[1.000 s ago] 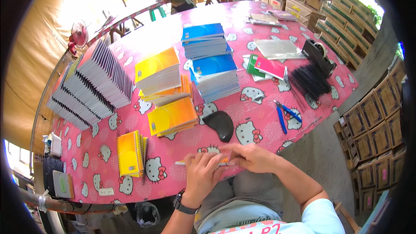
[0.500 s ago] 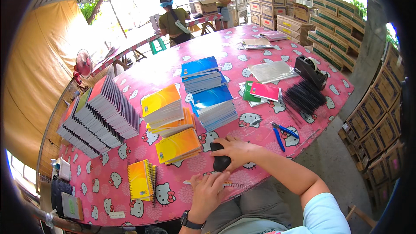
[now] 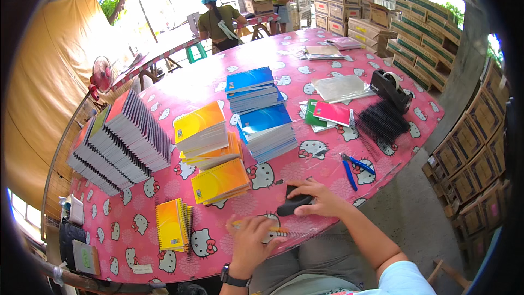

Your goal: The person assembles small spiral-bound notebooks by aligning the pages and inserting a plastic spiral through the punched holes by hand.

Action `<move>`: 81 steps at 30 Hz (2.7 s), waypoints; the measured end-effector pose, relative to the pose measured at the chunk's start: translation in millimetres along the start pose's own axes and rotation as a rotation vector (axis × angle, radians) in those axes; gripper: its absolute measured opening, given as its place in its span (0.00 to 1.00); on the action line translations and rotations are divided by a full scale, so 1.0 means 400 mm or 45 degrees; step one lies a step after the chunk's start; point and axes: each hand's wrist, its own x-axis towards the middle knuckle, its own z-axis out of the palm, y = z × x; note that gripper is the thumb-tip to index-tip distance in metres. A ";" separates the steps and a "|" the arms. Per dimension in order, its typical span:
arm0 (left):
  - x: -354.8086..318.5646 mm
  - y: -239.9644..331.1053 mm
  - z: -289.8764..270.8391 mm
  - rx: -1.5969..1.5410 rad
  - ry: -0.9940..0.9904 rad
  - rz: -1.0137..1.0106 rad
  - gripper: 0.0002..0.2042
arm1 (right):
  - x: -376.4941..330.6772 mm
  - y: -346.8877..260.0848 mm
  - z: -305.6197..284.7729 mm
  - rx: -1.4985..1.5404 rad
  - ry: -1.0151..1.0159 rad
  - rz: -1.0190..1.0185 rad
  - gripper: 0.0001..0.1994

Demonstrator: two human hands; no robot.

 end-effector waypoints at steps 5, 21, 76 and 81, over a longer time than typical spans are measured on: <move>-0.011 -0.043 -0.001 0.061 0.053 -0.021 0.14 | -0.048 -0.091 0.029 0.321 -0.161 0.092 0.26; -0.032 -0.050 0.010 -0.085 0.104 -0.110 0.23 | 0.001 -0.091 0.049 -0.033 -0.207 0.062 0.21; -0.025 -0.047 0.007 -1.544 0.383 -0.571 0.10 | 0.043 -0.224 0.132 -0.247 0.139 -0.301 0.16; -0.024 -0.023 -0.007 -1.604 0.436 -0.609 0.09 | 0.039 -0.222 0.150 -0.205 0.273 -0.399 0.12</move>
